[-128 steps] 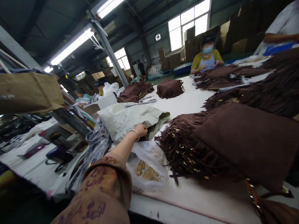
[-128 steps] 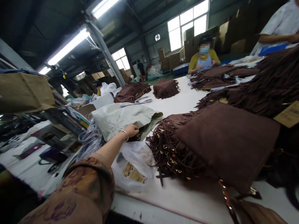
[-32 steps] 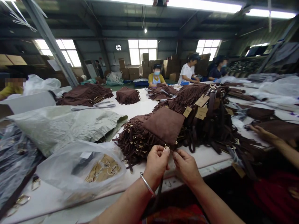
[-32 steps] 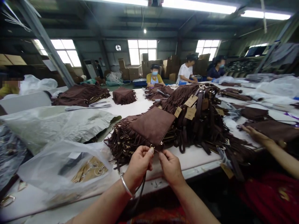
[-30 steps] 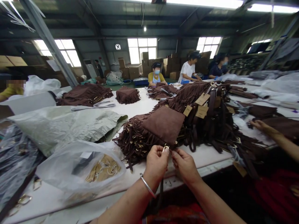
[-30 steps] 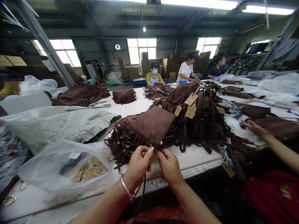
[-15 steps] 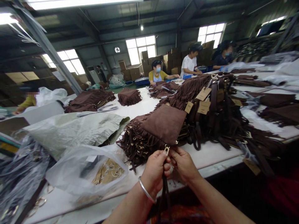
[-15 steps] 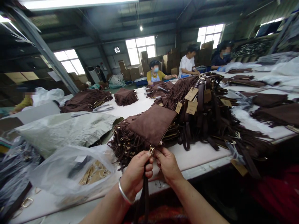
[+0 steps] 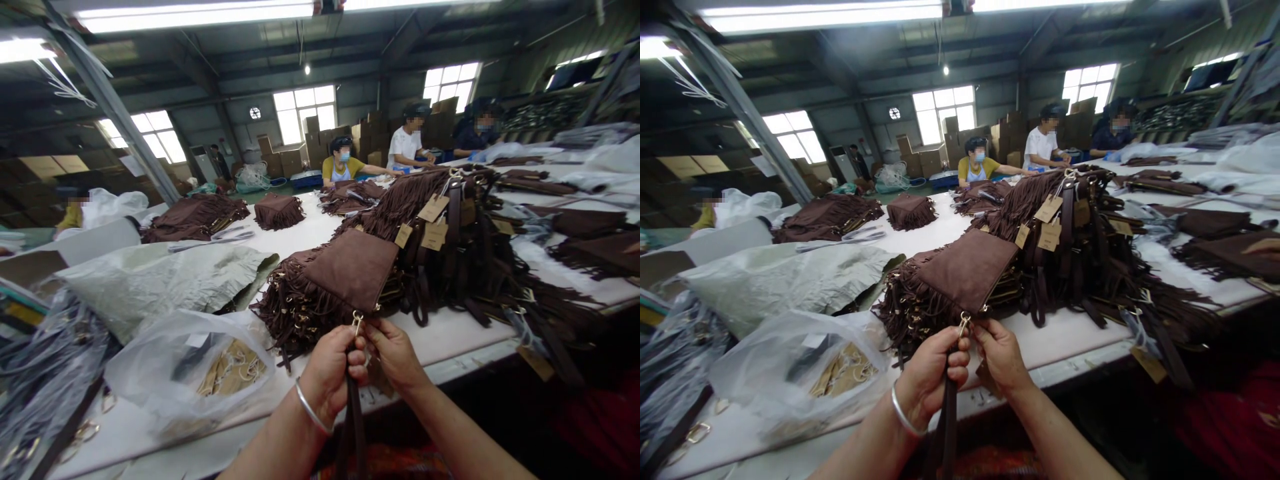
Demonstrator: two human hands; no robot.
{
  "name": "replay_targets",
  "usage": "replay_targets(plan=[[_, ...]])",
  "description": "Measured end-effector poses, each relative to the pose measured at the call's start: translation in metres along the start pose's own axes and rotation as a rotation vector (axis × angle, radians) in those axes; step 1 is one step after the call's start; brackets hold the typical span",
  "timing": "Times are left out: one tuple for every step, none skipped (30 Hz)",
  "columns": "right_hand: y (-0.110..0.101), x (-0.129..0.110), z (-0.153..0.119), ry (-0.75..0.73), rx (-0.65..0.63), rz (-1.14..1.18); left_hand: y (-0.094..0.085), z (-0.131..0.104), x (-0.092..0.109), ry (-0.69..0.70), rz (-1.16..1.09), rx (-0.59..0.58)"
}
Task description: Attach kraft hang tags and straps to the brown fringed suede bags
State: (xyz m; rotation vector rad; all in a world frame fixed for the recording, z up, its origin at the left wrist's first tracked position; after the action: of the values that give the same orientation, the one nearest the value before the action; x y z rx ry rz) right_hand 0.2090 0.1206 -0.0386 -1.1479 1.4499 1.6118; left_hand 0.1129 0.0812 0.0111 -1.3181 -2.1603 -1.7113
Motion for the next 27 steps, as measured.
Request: replay_targets(plan=[[0.000,-0.001,0.000,-0.001,0.004,-0.015,0.001,0.000,0.000,-0.010,-0.019,-0.003],[0.001,-0.003,0.001,-0.004,0.007,-0.029,0.002,0.000,0.000,-0.016,-0.034,-0.007],[0.001,-0.004,0.001,-0.009,0.009,-0.041,0.003,0.000,0.000,-0.021,-0.048,-0.011],[0.002,-0.005,0.002,-0.016,0.010,-0.049,0.004,-0.001,0.000,-0.027,-0.060,-0.014],[0.002,-0.005,0.002,-0.022,0.009,-0.052,0.005,-0.001,0.000,-0.035,-0.070,-0.016],[0.002,-0.004,0.003,-0.028,0.007,-0.052,0.005,-0.001,0.000,-0.040,-0.078,-0.014],[0.001,-0.003,0.004,-0.032,0.004,-0.048,0.005,-0.001,0.000,-0.045,-0.086,-0.012],[0.000,-0.002,0.005,-0.035,0.000,-0.042,0.005,-0.001,0.000,-0.050,-0.095,-0.013],[-0.001,0.000,0.006,-0.036,-0.003,-0.035,0.005,-0.002,-0.001,-0.055,-0.102,-0.013],[-0.002,0.001,0.007,-0.039,-0.004,-0.027,0.005,-0.002,-0.001,-0.057,-0.106,-0.013],[-0.004,0.002,0.008,-0.042,-0.002,-0.018,0.006,-0.002,-0.001,-0.057,-0.109,-0.013],[-0.006,0.003,0.008,-0.046,0.002,-0.007,0.006,-0.002,-0.001,-0.056,-0.108,-0.013],[-0.008,0.004,0.009,-0.050,0.007,0.006,0.006,-0.003,-0.001,-0.052,-0.105,-0.011],[-0.009,0.004,0.009,-0.053,0.012,0.022,0.006,-0.003,-0.001,-0.046,-0.102,-0.007],[-0.010,0.005,0.009,-0.054,0.015,0.042,0.006,-0.003,-0.001,-0.043,-0.099,-0.004],[-0.010,0.006,0.009,-0.052,0.015,0.063,0.006,-0.002,-0.001,-0.042,-0.097,-0.004],[-0.010,0.007,0.009,-0.047,0.014,0.084,0.006,-0.002,-0.001,-0.044,-0.098,-0.006],[-0.009,0.008,0.009,-0.042,0.011,0.105,0.007,-0.002,-0.001,-0.045,-0.099,-0.009],[-0.008,0.008,0.009,-0.036,0.008,0.124,0.008,-0.002,-0.001,-0.045,-0.101,-0.013],[-0.007,0.009,0.010,-0.032,0.006,0.142,0.009,-0.002,0.000,-0.046,-0.103,-0.017],[-0.006,0.009,0.010,-0.027,0.005,0.157,0.009,-0.002,0.000,-0.046,-0.104,-0.020],[-0.004,0.009,0.010,-0.022,0.004,0.170,0.010,-0.002,0.000,-0.047,-0.105,-0.022],[-0.002,0.008,0.011,-0.016,0.003,0.182,0.010,-0.002,0.000,-0.049,-0.104,-0.024],[0.000,0.007,0.011,-0.010,0.001,0.192,0.011,-0.002,0.000,-0.050,-0.103,-0.027],[0.002,0.006,0.012,-0.005,-0.001,0.201,0.011,-0.002,0.000,-0.050,-0.102,-0.028],[0.004,0.005,0.012,0.000,-0.003,0.208,0.011,-0.002,0.001,-0.047,-0.099,-0.029],[0.006,0.003,0.013,0.006,-0.006,0.213,0.011,-0.002,0.001,-0.043,-0.095,-0.029]])
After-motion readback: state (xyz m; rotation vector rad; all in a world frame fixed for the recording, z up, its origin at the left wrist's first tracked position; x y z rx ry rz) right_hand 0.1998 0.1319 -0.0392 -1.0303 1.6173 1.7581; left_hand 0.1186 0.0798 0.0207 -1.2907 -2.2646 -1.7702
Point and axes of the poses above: each hand's wrist, its own z-axis towards the middle knuckle, its own y-axis out of the palm, x = y × z, the point moved 7 cm from there along z, towards the middle knuckle, and after that the axes turned 8 degrees about -x, right-handed, at the moved point
